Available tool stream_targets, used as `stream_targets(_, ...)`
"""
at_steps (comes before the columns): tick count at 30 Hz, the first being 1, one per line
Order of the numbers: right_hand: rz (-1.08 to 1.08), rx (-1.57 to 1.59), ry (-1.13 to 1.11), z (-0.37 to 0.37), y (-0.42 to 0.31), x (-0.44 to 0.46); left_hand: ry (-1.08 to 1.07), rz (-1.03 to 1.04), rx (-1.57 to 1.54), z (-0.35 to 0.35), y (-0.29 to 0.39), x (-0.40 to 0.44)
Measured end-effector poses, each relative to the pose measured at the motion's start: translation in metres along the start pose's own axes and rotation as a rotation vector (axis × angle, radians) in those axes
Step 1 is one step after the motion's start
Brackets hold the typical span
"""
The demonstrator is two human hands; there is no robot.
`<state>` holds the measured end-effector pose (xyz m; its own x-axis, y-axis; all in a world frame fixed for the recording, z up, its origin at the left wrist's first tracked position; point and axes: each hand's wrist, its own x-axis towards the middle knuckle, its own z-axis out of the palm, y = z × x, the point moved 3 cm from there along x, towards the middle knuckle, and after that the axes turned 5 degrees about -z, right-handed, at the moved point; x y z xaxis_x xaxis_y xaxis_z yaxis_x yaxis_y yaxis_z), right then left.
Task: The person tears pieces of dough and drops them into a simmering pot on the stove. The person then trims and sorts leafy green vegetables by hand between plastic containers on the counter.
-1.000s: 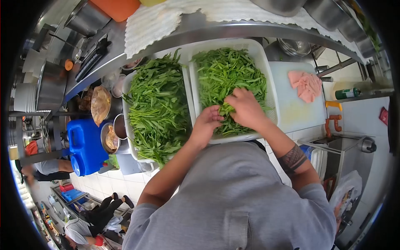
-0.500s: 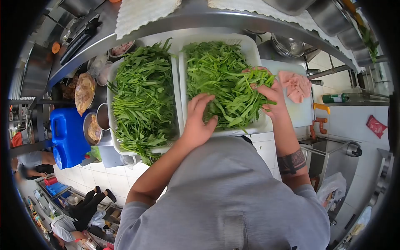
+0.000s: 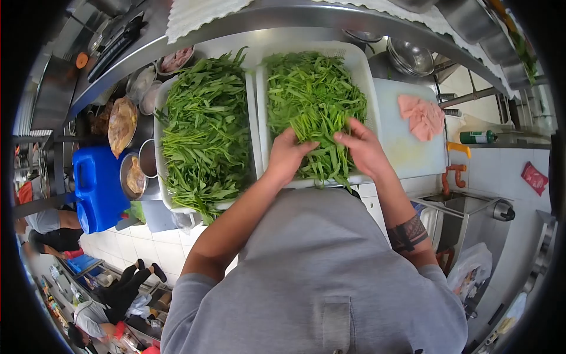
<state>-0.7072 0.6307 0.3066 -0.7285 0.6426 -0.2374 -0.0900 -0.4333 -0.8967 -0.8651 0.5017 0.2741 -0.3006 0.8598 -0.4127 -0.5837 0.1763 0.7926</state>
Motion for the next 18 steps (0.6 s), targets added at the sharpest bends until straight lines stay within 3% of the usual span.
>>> stream_targets(4, -0.007, -0.256, -0.031, 0.003, -0.001, -0.003, -0.023, 0.001, 0.074, 0.002, 0.006, -0.006)
stream_targets(6, -0.020, -0.221, 0.028, 0.002, -0.006, -0.004, -0.035, 0.012, 0.069, 0.003, 0.011, -0.007)
stream_targets(8, -0.070, 0.140, 0.111, 0.004, -0.015, -0.006, -0.037, 0.081, -0.032, 0.006, 0.022, -0.010)
stream_targets(10, -0.088, 0.133, 0.063, 0.006, -0.010, -0.004, -0.085, 0.046, 0.001, 0.004, 0.016, -0.009)
stream_targets(12, -0.191, -0.341, 0.041, 0.010, 0.002, -0.002, -0.135, 0.019, 0.034, 0.008, 0.016, -0.010)
stream_targets(14, -0.142, -0.484, -0.015, 0.021, -0.001, -0.014, -0.258, -0.049, 0.686, 0.019, 0.012, -0.026)
stream_targets(15, -0.126, -0.604, 0.000, 0.025, -0.003, -0.019, -0.354, -0.005, 0.478, 0.031, 0.018, -0.039)
stream_targets(16, -0.110, -0.723, 0.012, 0.027, -0.004, -0.021, -0.350, -0.002, 0.475, 0.031, 0.019, -0.046)
stream_targets(18, -0.159, -0.661, -0.002, 0.010, 0.012, -0.018, -0.279, 0.029, 0.525, 0.026, 0.023, -0.055)
